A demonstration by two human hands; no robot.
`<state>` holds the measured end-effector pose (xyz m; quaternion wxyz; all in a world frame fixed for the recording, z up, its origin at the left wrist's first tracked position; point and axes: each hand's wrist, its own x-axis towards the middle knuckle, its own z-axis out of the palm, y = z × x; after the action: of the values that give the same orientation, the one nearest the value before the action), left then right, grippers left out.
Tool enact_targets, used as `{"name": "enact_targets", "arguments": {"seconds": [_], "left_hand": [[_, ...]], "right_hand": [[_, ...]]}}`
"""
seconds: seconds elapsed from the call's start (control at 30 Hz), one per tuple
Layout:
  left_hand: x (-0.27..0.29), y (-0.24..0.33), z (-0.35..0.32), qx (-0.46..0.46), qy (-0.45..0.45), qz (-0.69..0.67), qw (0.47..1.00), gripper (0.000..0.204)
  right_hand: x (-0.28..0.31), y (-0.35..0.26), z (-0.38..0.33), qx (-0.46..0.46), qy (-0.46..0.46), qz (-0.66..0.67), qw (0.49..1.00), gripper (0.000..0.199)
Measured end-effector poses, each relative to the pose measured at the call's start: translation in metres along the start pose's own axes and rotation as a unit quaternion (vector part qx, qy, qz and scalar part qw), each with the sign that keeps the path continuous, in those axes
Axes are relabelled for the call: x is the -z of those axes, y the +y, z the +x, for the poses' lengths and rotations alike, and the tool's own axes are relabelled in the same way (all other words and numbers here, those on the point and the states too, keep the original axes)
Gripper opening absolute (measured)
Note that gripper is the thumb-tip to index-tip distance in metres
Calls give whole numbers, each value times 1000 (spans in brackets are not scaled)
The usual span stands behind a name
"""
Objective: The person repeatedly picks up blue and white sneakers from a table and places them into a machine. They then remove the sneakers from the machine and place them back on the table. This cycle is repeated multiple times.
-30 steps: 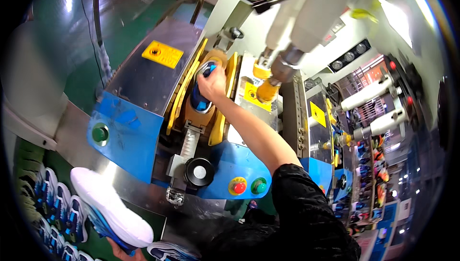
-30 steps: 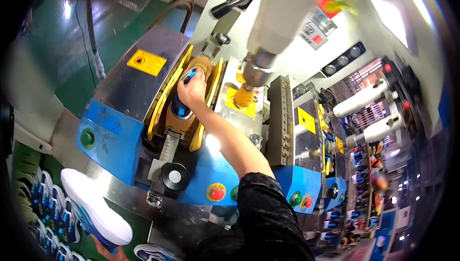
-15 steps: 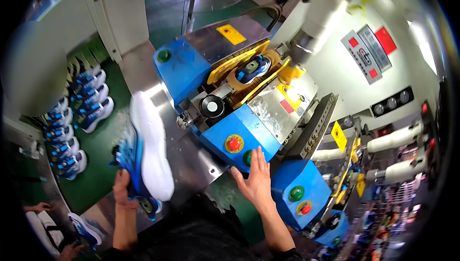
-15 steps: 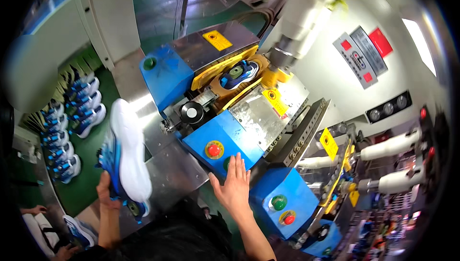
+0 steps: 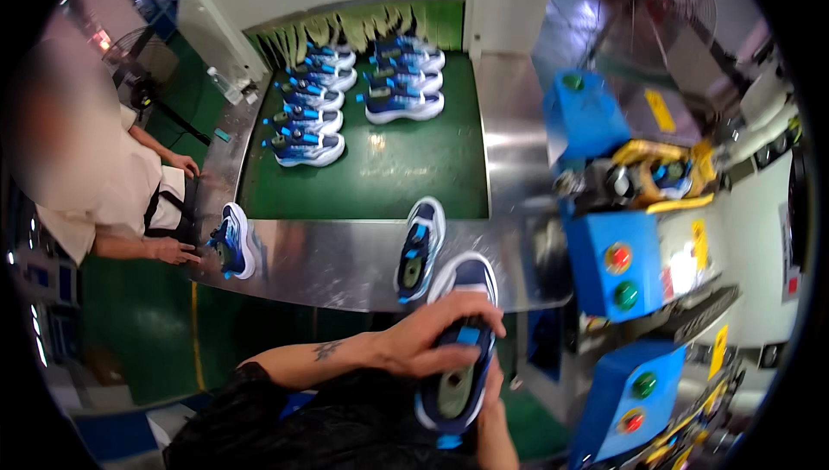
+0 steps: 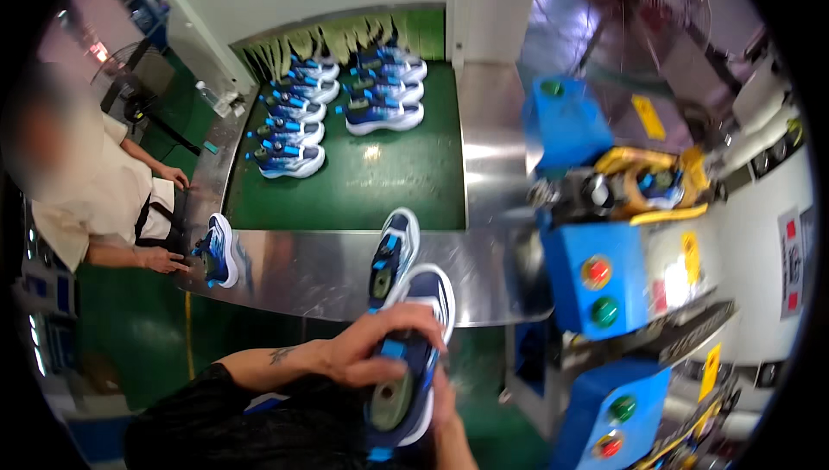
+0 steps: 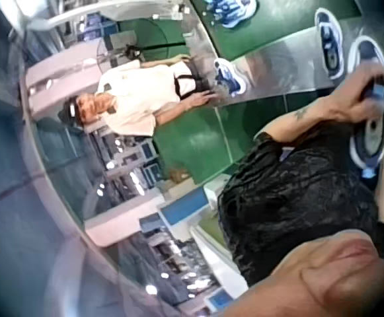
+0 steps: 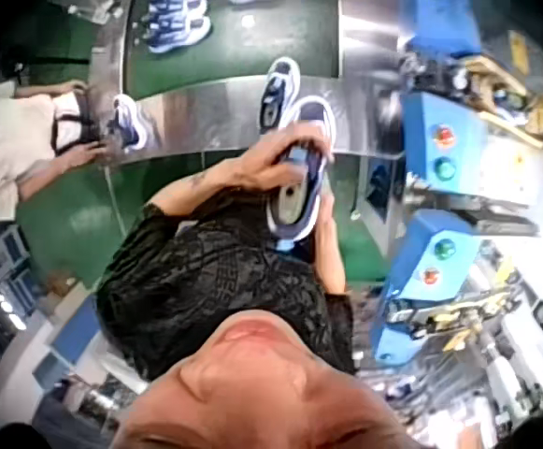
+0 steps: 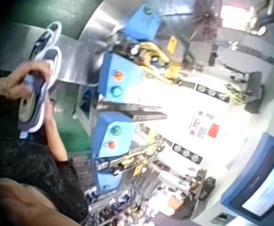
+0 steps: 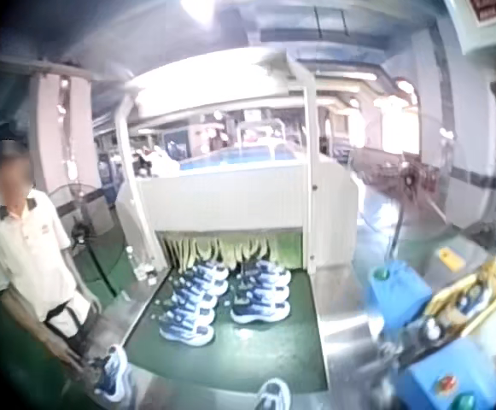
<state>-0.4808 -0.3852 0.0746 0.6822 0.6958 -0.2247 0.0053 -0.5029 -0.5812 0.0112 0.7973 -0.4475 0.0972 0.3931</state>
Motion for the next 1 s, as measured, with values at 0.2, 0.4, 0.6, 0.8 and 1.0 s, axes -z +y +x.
{"name": "enact_targets", "arguments": {"seconds": [0.2,0.4,0.6,0.8,1.0], "left_hand": [[93,-47,-76,174,426,-292,839,38],[196,-64,-106,264,402,-204,852,35],[240,-76,-90,206,245,-129,939,38],[176,-100,-56,131,-74,-341,928,39],[11,41,-80,64,-511,-499,697,46]], "right_hand": [[-19,58,122,44,224,-360,905,95],[-52,120,247,129,290,-508,801,68],[-105,55,174,-83,266,-245,929,44],[-153,124,-29,317,394,-62,860,60],[-314,234,-156,436,673,53,595,69]]}}
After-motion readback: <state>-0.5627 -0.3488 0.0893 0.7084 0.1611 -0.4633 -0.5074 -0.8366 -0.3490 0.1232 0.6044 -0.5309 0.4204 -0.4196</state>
